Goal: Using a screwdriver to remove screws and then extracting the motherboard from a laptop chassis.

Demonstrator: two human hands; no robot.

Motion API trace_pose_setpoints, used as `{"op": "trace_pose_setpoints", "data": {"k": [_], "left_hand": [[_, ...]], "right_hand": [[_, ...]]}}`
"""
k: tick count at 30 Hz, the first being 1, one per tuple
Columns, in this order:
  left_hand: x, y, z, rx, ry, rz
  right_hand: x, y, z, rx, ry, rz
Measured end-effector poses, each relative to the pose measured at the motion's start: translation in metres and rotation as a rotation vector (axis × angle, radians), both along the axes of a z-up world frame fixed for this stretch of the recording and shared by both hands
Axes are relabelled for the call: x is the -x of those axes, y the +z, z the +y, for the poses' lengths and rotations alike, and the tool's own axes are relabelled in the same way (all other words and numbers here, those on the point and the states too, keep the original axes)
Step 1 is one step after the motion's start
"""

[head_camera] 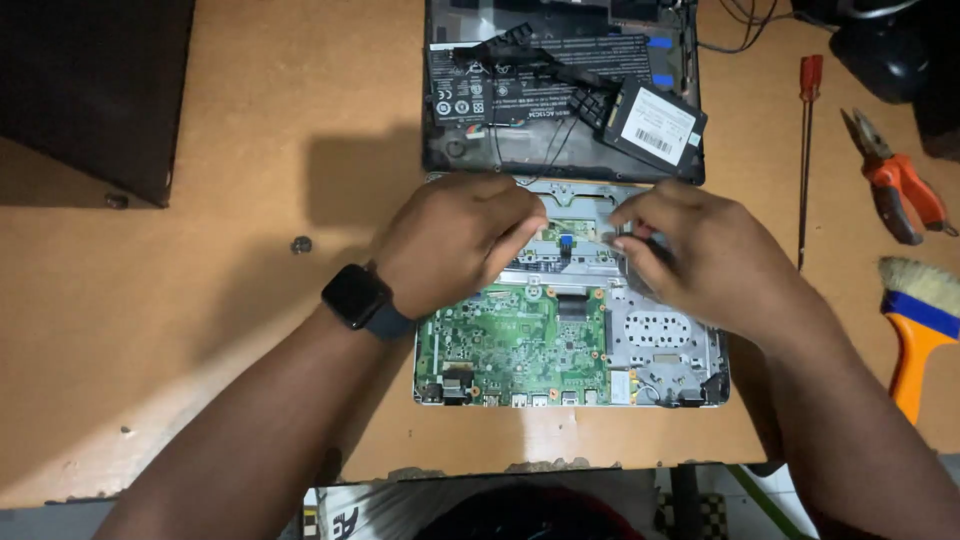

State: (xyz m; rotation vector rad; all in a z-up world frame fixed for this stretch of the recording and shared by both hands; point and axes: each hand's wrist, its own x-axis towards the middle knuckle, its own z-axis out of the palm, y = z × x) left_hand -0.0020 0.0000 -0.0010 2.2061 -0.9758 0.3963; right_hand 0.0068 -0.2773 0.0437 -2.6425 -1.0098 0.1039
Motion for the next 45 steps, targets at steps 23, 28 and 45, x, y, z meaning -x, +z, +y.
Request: {"op": "trace_pose_setpoints", "data": {"k": [23, 28, 45], "left_hand": [[0.011, 0.028, -0.006, 0.447, 0.055, 0.087], [0.011, 0.023, -0.004, 0.633, 0.17, 0.293], [0.0, 0.024, 0.0, 0.712, 0.194, 0.812]], "right_hand": [[0.02, 0.012, -0.002, -0.437, 0.05, -0.263], [0.022, 0.005, -0.002, -0.441, 0.112, -0.403], [0.014, -0.013, -0.012, -0.412, 0.223, -0.487]]}}
